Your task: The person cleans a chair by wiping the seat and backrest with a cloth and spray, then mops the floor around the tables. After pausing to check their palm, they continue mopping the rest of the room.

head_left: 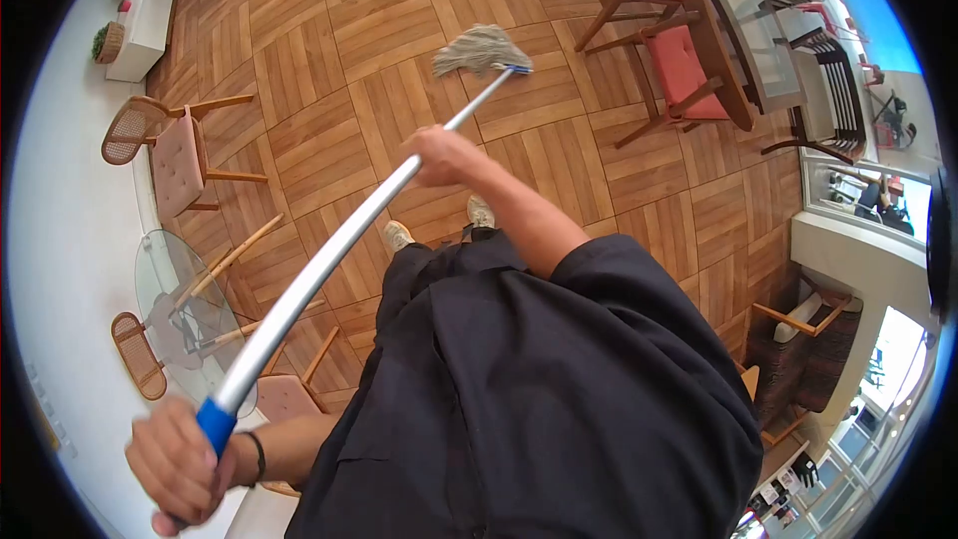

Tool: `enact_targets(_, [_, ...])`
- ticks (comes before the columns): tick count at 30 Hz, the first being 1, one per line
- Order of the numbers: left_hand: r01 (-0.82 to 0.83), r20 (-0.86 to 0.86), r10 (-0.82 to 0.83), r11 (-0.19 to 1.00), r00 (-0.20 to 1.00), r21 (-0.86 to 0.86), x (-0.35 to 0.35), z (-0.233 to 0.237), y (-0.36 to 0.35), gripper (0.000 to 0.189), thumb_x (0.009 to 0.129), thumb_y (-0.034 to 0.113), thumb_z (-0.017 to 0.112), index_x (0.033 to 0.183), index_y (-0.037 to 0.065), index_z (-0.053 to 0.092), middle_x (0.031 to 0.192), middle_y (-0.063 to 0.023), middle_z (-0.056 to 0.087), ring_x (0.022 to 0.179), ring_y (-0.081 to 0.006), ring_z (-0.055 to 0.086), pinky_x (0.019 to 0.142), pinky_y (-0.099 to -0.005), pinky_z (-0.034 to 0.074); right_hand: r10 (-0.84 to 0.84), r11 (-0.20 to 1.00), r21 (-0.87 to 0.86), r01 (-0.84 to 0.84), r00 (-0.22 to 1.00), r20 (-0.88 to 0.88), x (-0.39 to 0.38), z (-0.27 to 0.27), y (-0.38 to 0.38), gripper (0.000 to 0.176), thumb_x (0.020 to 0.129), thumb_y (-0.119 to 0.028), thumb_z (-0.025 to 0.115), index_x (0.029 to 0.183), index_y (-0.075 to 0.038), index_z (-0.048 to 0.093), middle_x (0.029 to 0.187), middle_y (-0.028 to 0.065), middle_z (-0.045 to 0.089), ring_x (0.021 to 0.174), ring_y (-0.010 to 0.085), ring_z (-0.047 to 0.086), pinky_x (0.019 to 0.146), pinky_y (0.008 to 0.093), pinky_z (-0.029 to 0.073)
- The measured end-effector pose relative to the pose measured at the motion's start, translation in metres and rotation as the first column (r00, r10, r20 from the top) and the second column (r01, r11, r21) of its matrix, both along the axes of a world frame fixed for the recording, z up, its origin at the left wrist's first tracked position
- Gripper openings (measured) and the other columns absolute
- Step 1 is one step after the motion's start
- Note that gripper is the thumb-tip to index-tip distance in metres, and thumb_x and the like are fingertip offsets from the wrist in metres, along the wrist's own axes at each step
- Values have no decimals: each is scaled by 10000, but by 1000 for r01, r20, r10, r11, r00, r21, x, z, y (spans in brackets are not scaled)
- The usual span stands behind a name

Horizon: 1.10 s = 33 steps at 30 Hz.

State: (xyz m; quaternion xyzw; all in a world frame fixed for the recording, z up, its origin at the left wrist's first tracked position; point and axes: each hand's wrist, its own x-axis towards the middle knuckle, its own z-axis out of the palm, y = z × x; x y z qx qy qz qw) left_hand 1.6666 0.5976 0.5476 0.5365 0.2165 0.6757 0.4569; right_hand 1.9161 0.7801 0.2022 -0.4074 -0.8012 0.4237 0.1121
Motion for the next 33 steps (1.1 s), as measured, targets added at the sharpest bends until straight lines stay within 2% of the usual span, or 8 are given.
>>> enact_targets(3, [271,-11,-273,959,962,-86,22,-17,30,506,935,293,630,453,182,521,436,86,498,379,-53,430,646,-224,456,-116,987,114,110,992,48,57,-11,-4,114,666,-166,692,734,-79,664,820,172,678,846,374,655,762,451,531])
enact_targets(6, [499,2,-500,865,866,-42,29,-43,43,442,892,274,618,477,149,530,457,39,522,401,-108,471,684,-275,459,-197,956,237,172,976,87,96,-24,-27,137,670,-197,705,705,-76,650,806,172,673,842,376,649,786,458,524])
enact_targets(10, [512,-50,-517,854,854,-91,7,-66,10,319,781,194,592,488,106,499,483,-23,520,443,-174,511,700,-323,452,-214,937,299,182,974,76,100,-55,-63,191,634,-151,722,646,-68,550,735,155,614,777,376,604,703,459,484])
enact_targets(13, [521,-155,-528,849,835,-91,-40,-75,-32,280,727,149,582,485,89,455,503,-45,507,471,-200,533,697,-340,453,-153,952,279,127,986,72,55,-72,-89,246,628,-133,726,615,-67,490,694,147,582,738,370,583,652,454,460])
enact_targets(20, [260,-222,-267,964,938,-64,-176,-63,-170,303,751,146,583,486,108,440,490,-15,510,447,-165,518,675,-330,463,174,948,275,-159,984,-32,-132,-72,-141,205,601,-95,699,620,-70,497,681,124,578,692,359,592,608,436,460])
enact_targets(26, [-106,-274,80,991,958,-81,-232,-34,-314,363,821,175,588,483,118,469,479,4,516,437,-145,517,664,-325,477,521,812,240,-531,846,110,-286,-45,-201,97,650,-178,692,677,-131,612,728,91,618,802,324,622,705,458,474])
enact_targets(30, [-426,-355,388,904,851,-33,-230,-12,-405,405,848,216,616,478,118,484,461,21,506,422,-111,516,627,-292,488,695,664,234,-710,702,159,-376,-23,-267,123,654,-190,695,751,-138,640,877,74,634,957,286,608,809,441,467])
enact_targets(33, [-604,-440,545,797,714,7,-211,6,-447,439,887,265,606,487,128,489,455,38,512,428,-89,532,613,-271,492,752,625,270,-733,658,46,-428,-26,-310,143,676,-208,710,748,-119,623,848,93,637,914,310,628,788,448,504])
